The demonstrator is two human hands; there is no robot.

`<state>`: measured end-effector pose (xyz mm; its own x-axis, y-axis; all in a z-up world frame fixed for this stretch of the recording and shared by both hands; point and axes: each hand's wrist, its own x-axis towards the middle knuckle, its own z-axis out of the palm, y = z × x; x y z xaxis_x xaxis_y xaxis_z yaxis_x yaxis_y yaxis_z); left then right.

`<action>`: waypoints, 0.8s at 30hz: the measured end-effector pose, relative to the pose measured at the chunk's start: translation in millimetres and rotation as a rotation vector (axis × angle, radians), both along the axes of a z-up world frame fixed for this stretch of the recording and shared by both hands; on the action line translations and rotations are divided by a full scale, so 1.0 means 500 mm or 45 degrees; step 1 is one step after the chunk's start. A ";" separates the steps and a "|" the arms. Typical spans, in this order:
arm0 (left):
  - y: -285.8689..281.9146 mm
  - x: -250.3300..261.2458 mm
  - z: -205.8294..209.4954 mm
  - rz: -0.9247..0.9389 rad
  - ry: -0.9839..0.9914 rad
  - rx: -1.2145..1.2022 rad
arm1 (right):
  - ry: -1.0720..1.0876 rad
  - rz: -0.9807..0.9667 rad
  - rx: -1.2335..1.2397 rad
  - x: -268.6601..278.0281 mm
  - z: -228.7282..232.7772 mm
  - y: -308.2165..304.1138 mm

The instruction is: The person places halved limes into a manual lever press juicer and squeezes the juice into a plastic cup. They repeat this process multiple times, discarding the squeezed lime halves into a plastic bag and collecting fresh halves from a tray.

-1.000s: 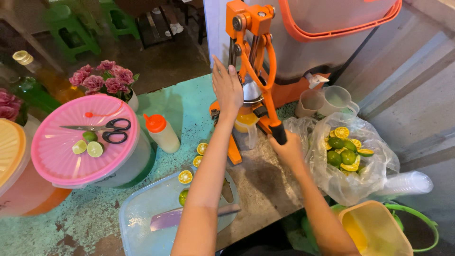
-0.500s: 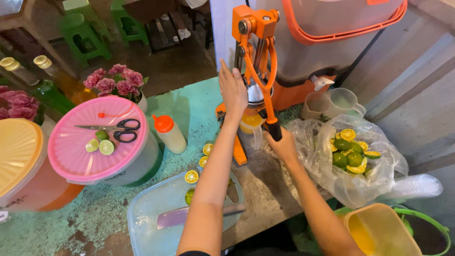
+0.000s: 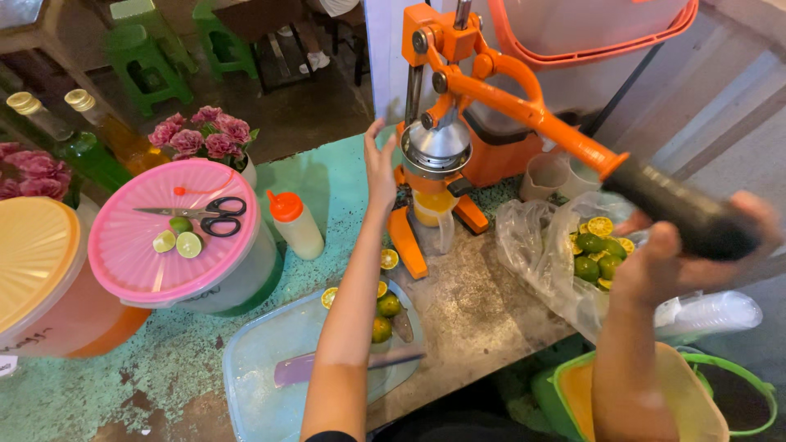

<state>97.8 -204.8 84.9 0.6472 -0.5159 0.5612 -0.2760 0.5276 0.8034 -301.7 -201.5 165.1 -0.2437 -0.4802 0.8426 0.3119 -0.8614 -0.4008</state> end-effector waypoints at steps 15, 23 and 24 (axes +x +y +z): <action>0.006 -0.095 0.123 0.373 -0.741 0.584 | 0.200 0.217 0.197 -0.132 0.085 -0.610; -0.015 -0.085 0.096 0.384 -0.871 0.694 | 0.380 0.209 0.039 -0.157 0.062 -0.599; -0.017 -0.081 0.094 0.378 -0.904 0.715 | 0.365 0.217 0.066 -0.155 0.065 -0.592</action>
<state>57.5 -213.1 131.8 0.3988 -0.6988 0.5938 -0.8576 -0.0548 0.5114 -379.1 -497.6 197.5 0.0874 -0.5376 0.8387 0.3180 -0.7828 -0.5349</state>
